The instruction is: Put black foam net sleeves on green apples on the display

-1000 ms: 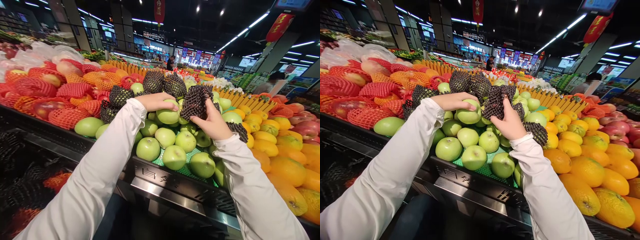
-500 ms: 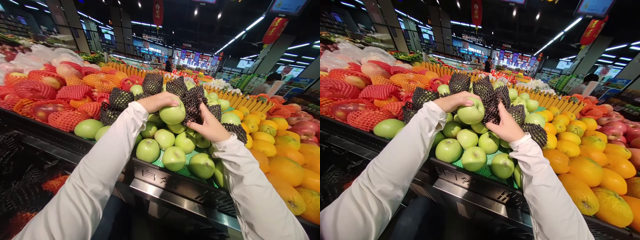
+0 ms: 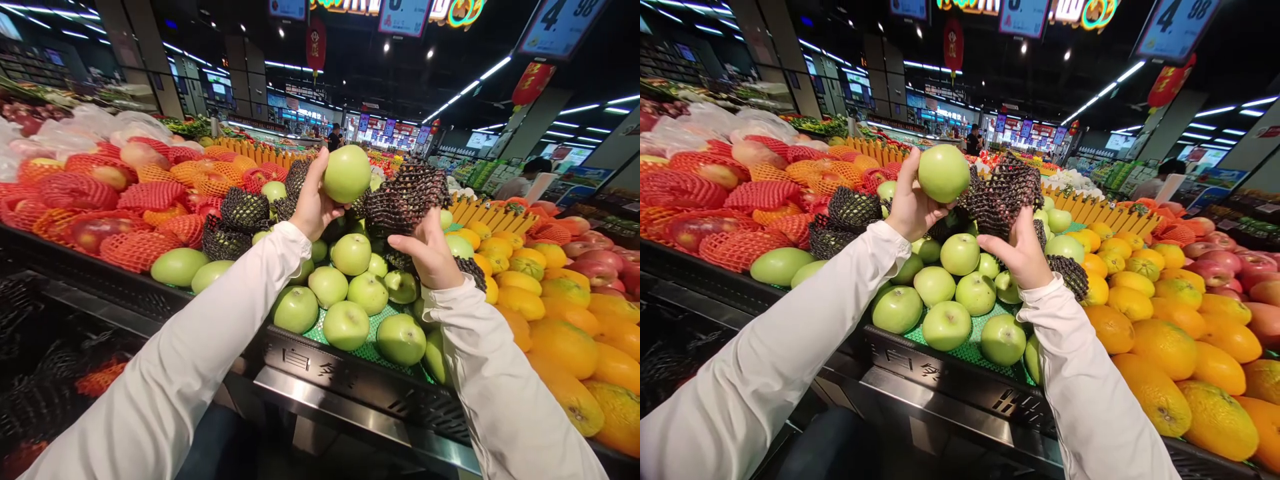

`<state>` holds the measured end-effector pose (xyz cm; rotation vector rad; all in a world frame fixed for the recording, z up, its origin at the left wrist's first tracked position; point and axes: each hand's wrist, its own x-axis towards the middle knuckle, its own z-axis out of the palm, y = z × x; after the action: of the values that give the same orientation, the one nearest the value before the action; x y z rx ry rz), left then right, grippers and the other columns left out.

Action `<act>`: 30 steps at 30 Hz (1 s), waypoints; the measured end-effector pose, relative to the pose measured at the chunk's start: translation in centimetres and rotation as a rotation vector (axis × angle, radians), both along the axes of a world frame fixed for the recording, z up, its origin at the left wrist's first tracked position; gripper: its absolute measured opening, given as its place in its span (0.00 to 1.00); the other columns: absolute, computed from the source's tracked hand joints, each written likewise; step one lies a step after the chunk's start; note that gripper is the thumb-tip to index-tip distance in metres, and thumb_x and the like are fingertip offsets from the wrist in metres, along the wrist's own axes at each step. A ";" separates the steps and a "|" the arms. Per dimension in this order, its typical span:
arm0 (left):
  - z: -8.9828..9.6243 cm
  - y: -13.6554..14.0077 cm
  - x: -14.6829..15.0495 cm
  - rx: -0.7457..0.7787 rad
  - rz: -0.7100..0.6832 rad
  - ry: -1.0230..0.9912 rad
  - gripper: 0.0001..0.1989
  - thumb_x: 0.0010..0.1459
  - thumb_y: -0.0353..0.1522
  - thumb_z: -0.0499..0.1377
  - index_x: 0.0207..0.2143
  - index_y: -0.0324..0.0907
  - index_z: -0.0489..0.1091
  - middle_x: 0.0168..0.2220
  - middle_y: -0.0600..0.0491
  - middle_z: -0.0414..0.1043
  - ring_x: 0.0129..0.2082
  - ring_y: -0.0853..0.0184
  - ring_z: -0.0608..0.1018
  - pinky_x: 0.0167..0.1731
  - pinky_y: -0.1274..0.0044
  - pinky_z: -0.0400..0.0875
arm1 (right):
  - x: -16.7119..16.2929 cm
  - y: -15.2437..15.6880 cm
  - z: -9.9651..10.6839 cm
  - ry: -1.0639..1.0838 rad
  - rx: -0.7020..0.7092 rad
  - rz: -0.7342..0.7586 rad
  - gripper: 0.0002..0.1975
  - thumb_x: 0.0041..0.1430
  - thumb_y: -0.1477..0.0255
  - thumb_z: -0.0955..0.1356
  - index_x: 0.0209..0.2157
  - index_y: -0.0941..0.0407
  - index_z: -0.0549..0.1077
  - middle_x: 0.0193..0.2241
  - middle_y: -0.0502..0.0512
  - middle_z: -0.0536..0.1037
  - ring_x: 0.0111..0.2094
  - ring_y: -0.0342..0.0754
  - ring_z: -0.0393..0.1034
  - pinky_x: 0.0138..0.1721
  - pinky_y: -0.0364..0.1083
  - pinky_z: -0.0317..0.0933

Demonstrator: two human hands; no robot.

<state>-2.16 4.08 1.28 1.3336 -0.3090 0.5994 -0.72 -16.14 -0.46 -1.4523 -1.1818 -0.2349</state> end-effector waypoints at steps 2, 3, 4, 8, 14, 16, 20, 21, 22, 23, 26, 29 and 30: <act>0.1 -0.2 -0.3 0.008 -0.034 0.003 0.38 0.61 0.62 0.43 0.56 0.44 0.64 0.39 0.46 0.75 0.42 0.60 0.81 0.29 0.78 0.68 | -0.1 0.0 -0.1 -0.020 -0.047 0.068 0.48 0.53 0.55 0.74 0.70 0.46 0.51 0.70 0.50 0.57 0.72 0.53 0.46 0.74 0.53 0.43; 0.1 -0.3 -0.4 0.015 -0.049 0.003 0.37 0.61 0.61 0.44 0.57 0.44 0.64 0.41 0.46 0.75 0.43 0.59 0.81 0.29 0.77 0.68 | -0.1 0.0 -0.2 -0.022 -0.088 0.095 0.48 0.53 0.55 0.74 0.70 0.47 0.51 0.70 0.51 0.56 0.72 0.54 0.46 0.74 0.54 0.43; 0.1 -0.4 -0.5 0.022 -0.063 0.004 0.36 0.61 0.60 0.46 0.58 0.44 0.63 0.42 0.46 0.75 0.44 0.59 0.80 0.29 0.77 0.67 | -0.1 0.0 -0.3 -0.019 -0.137 0.114 0.48 0.53 0.54 0.74 0.70 0.47 0.52 0.70 0.52 0.56 0.72 0.54 0.47 0.73 0.55 0.44; -0.3 -0.8 -0.4 0.028 -0.095 0.025 0.37 0.59 0.60 0.53 0.60 0.46 0.61 0.45 0.46 0.75 0.45 0.60 0.78 0.31 0.75 0.66 | 0.0 -0.3 -0.7 -0.061 -0.258 0.122 0.41 0.55 0.55 0.74 0.66 0.50 0.61 0.68 0.57 0.61 0.69 0.57 0.55 0.70 0.58 0.52; -0.4 -0.8 -0.3 0.075 -0.139 0.102 0.37 0.54 0.60 0.55 0.58 0.48 0.64 0.33 0.52 0.72 0.30 0.67 0.71 0.28 0.73 0.58 | -0.1 -0.7 -0.1 -0.228 -0.226 0.082 0.25 0.54 0.60 0.76 0.53 0.51 0.76 0.56 0.54 0.76 0.60 0.57 0.69 0.67 0.58 0.57; -0.6 -1.0 -0.5 0.105 -0.138 0.153 0.37 0.50 0.58 0.61 0.56 0.48 0.64 0.28 0.56 0.67 0.22 0.72 0.63 0.25 0.74 0.53 | 0.0 -0.7 -0.1 -0.255 -0.185 0.088 0.26 0.55 0.62 0.76 0.54 0.50 0.76 0.57 0.53 0.75 0.61 0.57 0.68 0.68 0.57 0.57; -0.9 -1.3 -0.9 0.182 -0.226 0.197 0.38 0.42 0.54 0.70 0.49 0.46 0.62 0.24 0.61 0.61 0.18 0.77 0.60 0.21 0.78 0.49 | 0.2 -0.6 -0.4 -0.284 -0.148 0.036 0.27 0.55 0.62 0.76 0.55 0.51 0.75 0.57 0.56 0.75 0.61 0.58 0.67 0.67 0.59 0.56; -1.0 -1.4 -0.9 0.190 -0.260 0.193 0.37 0.42 0.53 0.71 0.48 0.46 0.61 0.24 0.61 0.61 0.18 0.77 0.60 0.21 0.78 0.48 | 0.2 -0.5 -0.4 -0.292 -0.144 0.011 0.26 0.55 0.62 0.76 0.55 0.52 0.75 0.56 0.57 0.76 0.60 0.58 0.68 0.67 0.60 0.56; -1.0 -1.4 -1.0 0.196 -0.296 0.191 0.36 0.43 0.54 0.70 0.47 0.45 0.62 0.24 0.61 0.61 0.17 0.77 0.60 0.20 0.78 0.48 | 0.2 -0.5 -0.4 -0.299 -0.143 -0.014 0.26 0.55 0.61 0.76 0.55 0.52 0.75 0.56 0.58 0.76 0.59 0.59 0.68 0.67 0.60 0.56; -1.1 -1.4 -1.0 0.205 -0.333 0.193 0.35 0.44 0.56 0.68 0.46 0.45 0.62 0.23 0.61 0.61 0.17 0.77 0.61 0.19 0.77 0.49 | 0.2 -0.5 -0.4 -0.307 -0.149 -0.035 0.26 0.56 0.61 0.76 0.55 0.53 0.75 0.55 0.58 0.76 0.59 0.59 0.68 0.67 0.61 0.55; -1.2 -1.2 -1.0 0.263 -0.391 0.197 0.35 0.46 0.57 0.67 0.46 0.44 0.65 0.26 0.57 0.66 0.19 0.76 0.64 0.19 0.77 0.52 | 0.1 -0.4 -0.3 -0.324 -0.181 -0.092 0.28 0.55 0.58 0.75 0.55 0.54 0.74 0.55 0.59 0.76 0.59 0.60 0.68 0.67 0.61 0.56; -1.3 -1.3 -1.1 0.349 -0.302 0.175 0.41 0.39 0.47 0.75 0.52 0.44 0.65 0.37 0.54 0.72 0.27 0.73 0.71 0.22 0.79 0.59 | 0.1 -0.4 -0.3 -0.345 -0.192 -0.126 0.29 0.56 0.58 0.74 0.56 0.54 0.72 0.55 0.61 0.75 0.59 0.60 0.68 0.65 0.61 0.59; -1.2 -1.4 -1.1 0.359 -0.265 0.162 0.43 0.37 0.44 0.76 0.54 0.43 0.64 0.40 0.53 0.74 0.30 0.72 0.73 0.25 0.79 0.64 | 0.1 -0.4 -0.3 -0.349 -0.193 -0.131 0.29 0.56 0.58 0.74 0.56 0.55 0.71 0.56 0.61 0.75 0.59 0.60 0.68 0.65 0.61 0.58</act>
<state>-3.26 2.66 0.04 1.6419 -0.4669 0.2159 -0.61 -16.57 -0.80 -1.7069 -1.4209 -0.4914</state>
